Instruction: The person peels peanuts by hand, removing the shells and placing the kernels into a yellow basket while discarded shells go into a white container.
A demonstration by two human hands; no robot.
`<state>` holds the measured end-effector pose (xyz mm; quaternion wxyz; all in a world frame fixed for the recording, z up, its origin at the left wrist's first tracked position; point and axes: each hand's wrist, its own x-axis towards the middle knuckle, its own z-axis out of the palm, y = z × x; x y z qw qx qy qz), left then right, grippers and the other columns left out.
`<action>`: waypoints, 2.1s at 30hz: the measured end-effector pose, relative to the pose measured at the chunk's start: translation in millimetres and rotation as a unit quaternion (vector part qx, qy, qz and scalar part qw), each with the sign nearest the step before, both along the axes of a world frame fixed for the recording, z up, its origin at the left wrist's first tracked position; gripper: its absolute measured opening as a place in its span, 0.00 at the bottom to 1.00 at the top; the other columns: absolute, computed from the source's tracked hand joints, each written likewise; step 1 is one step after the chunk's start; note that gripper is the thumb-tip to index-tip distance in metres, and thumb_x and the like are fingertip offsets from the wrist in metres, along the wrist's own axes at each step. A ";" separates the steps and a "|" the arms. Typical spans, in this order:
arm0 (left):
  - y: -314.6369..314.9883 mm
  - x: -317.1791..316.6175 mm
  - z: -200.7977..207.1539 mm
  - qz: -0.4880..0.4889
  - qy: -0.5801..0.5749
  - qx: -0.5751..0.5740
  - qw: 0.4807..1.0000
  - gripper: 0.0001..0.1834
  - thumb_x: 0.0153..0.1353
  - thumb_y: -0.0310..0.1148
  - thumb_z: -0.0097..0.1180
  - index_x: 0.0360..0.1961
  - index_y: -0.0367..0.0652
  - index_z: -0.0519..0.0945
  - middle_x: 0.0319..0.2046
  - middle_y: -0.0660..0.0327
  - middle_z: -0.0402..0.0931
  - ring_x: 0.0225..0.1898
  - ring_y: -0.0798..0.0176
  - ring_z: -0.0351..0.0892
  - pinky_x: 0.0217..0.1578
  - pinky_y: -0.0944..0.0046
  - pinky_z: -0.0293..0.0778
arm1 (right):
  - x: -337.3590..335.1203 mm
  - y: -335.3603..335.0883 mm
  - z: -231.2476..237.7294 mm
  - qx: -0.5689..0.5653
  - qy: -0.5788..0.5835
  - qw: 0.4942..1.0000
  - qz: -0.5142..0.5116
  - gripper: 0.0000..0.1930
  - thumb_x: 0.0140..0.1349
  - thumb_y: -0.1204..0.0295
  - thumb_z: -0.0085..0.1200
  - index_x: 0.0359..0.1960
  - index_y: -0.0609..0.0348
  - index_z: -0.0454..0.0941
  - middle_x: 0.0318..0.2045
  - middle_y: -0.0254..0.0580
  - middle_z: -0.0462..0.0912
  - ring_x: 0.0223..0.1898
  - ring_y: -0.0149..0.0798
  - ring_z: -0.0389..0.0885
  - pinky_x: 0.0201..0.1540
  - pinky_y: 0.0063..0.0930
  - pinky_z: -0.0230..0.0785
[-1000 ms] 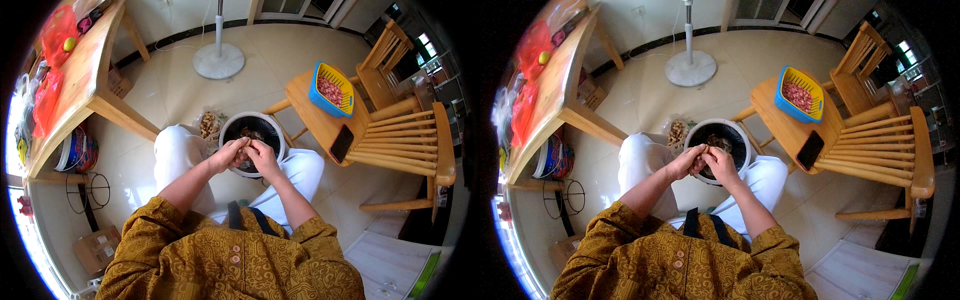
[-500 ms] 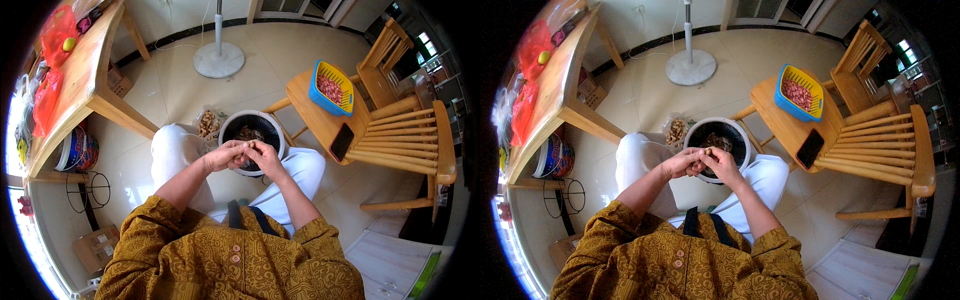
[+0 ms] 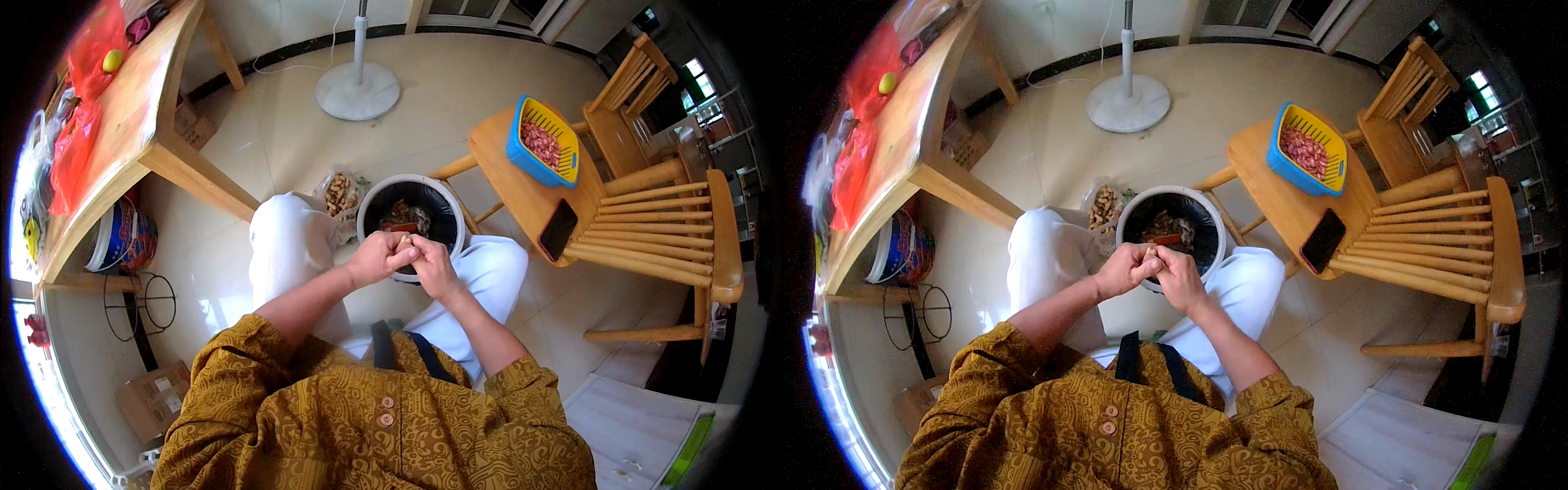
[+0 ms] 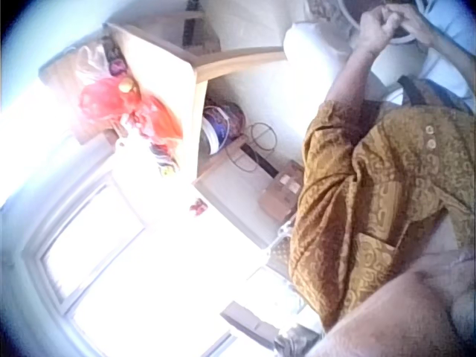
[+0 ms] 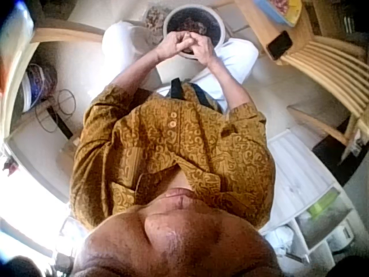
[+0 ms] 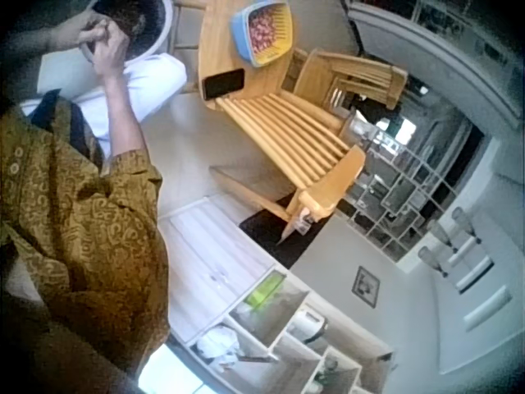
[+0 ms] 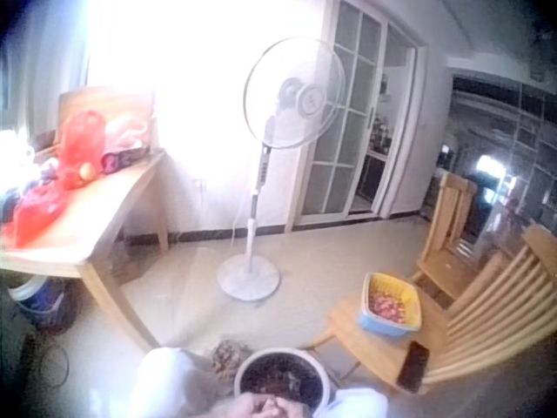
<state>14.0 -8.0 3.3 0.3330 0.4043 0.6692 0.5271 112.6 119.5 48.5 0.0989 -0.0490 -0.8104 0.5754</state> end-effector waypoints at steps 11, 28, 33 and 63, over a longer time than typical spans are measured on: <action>-0.9 -7.7 17.6 -0.004 -0.383 -0.012 0.924 0.30 0.65 0.62 0.29 0.23 0.48 0.68 0.14 0.70 0.59 0.14 0.72 0.54 0.15 0.72 0.48 | -10.0 3.1 12.2 0.100 0.008 0.995 0.000 0.11 0.64 0.67 0.46 0.31 0.65 0.73 0.26 0.55 0.77 0.30 0.54 0.77 0.32 0.39 0.68; 8.1 8.6 21.4 0.176 -0.488 0.054 0.853 0.26 0.67 0.55 0.29 0.24 0.47 0.68 0.13 0.66 0.62 0.13 0.68 0.57 0.13 0.68 0.52 | -29.0 -21.9 0.1 0.204 0.058 0.971 -0.109 0.11 0.64 0.68 0.45 0.31 0.63 0.77 0.27 0.50 0.78 0.30 0.53 0.77 0.33 0.42 0.69; 12.2 6.1 -17.4 0.213 -0.382 0.117 0.892 0.23 0.67 0.51 0.31 0.35 0.46 0.74 0.24 0.64 0.73 0.22 0.66 0.70 0.21 0.67 0.67 | -36.5 -31.8 -6.4 0.212 0.087 0.962 -0.150 0.11 0.63 0.68 0.46 0.30 0.61 0.77 0.26 0.49 0.78 0.30 0.52 0.77 0.33 0.42 0.69; 6.9 -5.3 21.8 0.164 -0.398 0.106 0.897 0.10 0.68 0.43 0.44 0.36 0.48 0.68 0.24 0.69 0.69 0.21 0.77 0.60 0.19 0.76 0.55 | -31.8 -3.8 -2.2 -0.065 0.000 0.983 -0.170 0.12 0.67 0.69 0.43 0.37 0.65 0.78 0.33 0.45 0.81 0.34 0.37 0.80 0.38 0.28 0.71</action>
